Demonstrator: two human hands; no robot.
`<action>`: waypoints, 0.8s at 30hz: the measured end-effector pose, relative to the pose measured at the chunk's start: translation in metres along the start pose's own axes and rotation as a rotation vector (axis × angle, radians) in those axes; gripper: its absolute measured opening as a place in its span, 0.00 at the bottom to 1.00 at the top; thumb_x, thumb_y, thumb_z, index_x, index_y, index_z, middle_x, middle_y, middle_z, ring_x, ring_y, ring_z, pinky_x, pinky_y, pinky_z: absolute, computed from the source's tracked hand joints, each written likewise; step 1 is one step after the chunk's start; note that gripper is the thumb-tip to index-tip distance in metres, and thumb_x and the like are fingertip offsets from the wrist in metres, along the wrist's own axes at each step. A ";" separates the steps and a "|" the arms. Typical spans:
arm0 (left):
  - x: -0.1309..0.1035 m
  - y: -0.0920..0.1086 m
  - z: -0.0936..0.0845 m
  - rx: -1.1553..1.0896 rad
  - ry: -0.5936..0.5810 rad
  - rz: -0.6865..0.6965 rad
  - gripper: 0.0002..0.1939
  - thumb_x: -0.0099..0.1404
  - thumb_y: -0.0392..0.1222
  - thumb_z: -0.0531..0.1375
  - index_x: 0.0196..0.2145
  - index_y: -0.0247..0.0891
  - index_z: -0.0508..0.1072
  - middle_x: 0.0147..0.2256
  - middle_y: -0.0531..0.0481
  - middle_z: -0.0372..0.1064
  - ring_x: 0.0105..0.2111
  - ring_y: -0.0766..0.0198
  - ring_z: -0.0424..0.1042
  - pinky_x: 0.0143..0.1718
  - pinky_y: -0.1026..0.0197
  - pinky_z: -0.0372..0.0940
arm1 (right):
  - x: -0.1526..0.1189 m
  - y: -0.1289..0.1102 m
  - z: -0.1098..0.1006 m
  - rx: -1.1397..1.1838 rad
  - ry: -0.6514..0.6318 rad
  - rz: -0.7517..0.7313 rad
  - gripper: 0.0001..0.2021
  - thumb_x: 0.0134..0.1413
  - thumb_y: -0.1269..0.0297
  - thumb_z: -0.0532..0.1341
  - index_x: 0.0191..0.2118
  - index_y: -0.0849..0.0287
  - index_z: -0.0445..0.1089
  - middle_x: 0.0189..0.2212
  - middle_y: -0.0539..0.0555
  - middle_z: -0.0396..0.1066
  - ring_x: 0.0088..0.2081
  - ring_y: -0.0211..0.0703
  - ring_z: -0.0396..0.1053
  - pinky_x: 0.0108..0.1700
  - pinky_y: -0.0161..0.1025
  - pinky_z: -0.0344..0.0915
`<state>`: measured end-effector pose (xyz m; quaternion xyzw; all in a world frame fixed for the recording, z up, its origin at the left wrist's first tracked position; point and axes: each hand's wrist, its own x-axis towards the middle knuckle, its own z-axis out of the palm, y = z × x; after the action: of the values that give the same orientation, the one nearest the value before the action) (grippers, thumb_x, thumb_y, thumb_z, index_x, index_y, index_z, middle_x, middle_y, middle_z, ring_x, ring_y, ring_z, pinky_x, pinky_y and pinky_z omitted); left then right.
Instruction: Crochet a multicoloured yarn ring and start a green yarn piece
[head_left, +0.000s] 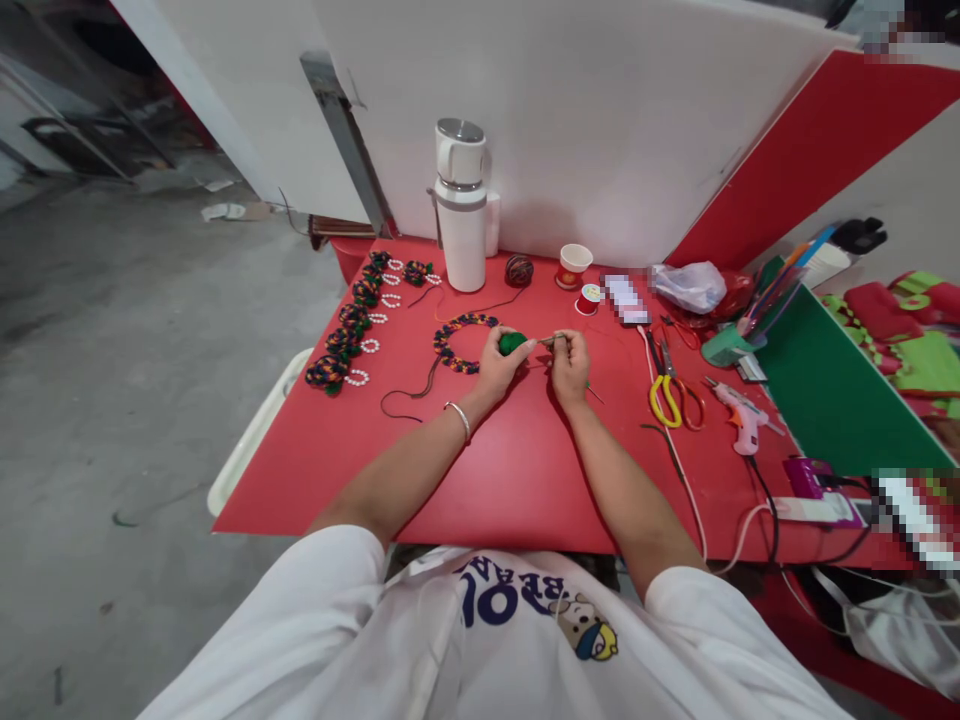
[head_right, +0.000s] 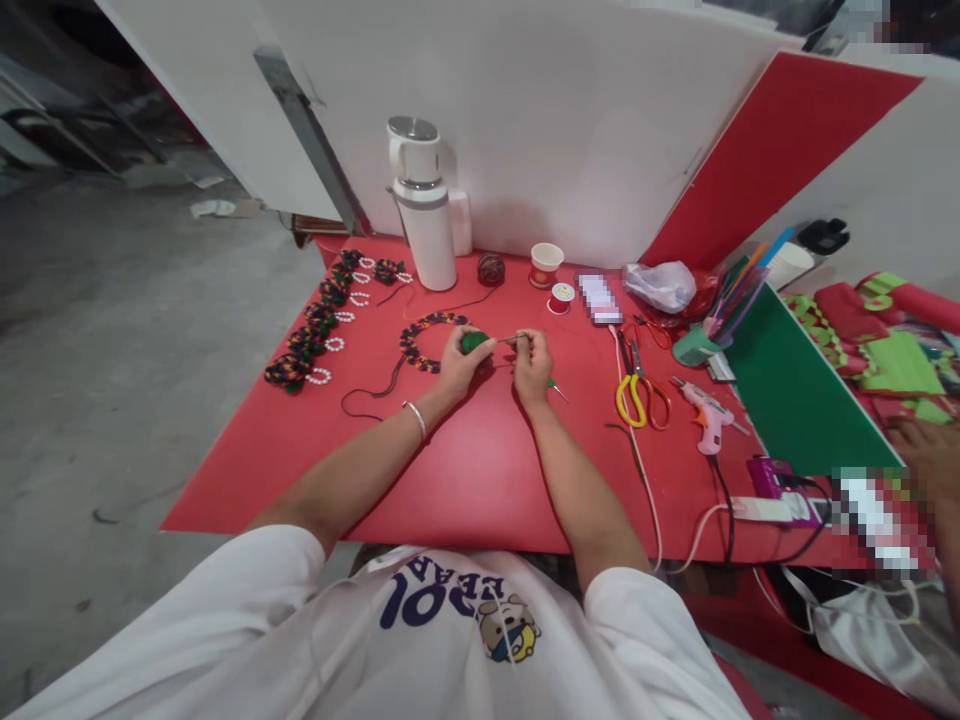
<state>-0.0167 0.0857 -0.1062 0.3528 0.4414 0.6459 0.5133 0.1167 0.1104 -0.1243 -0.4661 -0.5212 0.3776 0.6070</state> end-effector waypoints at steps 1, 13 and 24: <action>0.000 0.000 0.000 0.003 0.021 0.007 0.34 0.46 0.58 0.79 0.39 0.43 0.64 0.25 0.64 0.64 0.18 0.73 0.64 0.19 0.68 0.60 | 0.002 0.000 0.000 0.062 -0.007 0.050 0.17 0.64 0.43 0.65 0.42 0.52 0.71 0.35 0.50 0.81 0.35 0.39 0.77 0.32 0.34 0.75; -0.002 0.001 0.000 0.016 -0.006 -0.035 0.29 0.53 0.61 0.74 0.40 0.42 0.67 0.23 0.62 0.64 0.17 0.71 0.65 0.16 0.66 0.58 | 0.019 -0.008 -0.012 0.457 -0.216 0.432 0.12 0.60 0.51 0.68 0.36 0.50 0.67 0.14 0.37 0.52 0.17 0.35 0.58 0.17 0.30 0.54; -0.004 0.005 -0.003 0.019 -0.034 -0.043 0.28 0.53 0.62 0.73 0.39 0.40 0.70 0.22 0.60 0.66 0.16 0.70 0.64 0.16 0.66 0.57 | 0.011 -0.008 -0.021 -0.644 -0.407 -0.255 0.13 0.63 0.54 0.64 0.32 0.54 0.79 0.27 0.51 0.71 0.34 0.43 0.66 0.44 0.42 0.62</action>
<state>-0.0201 0.0808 -0.1026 0.3589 0.4461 0.6245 0.5313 0.1393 0.1145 -0.1144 -0.4799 -0.7761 0.2010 0.3563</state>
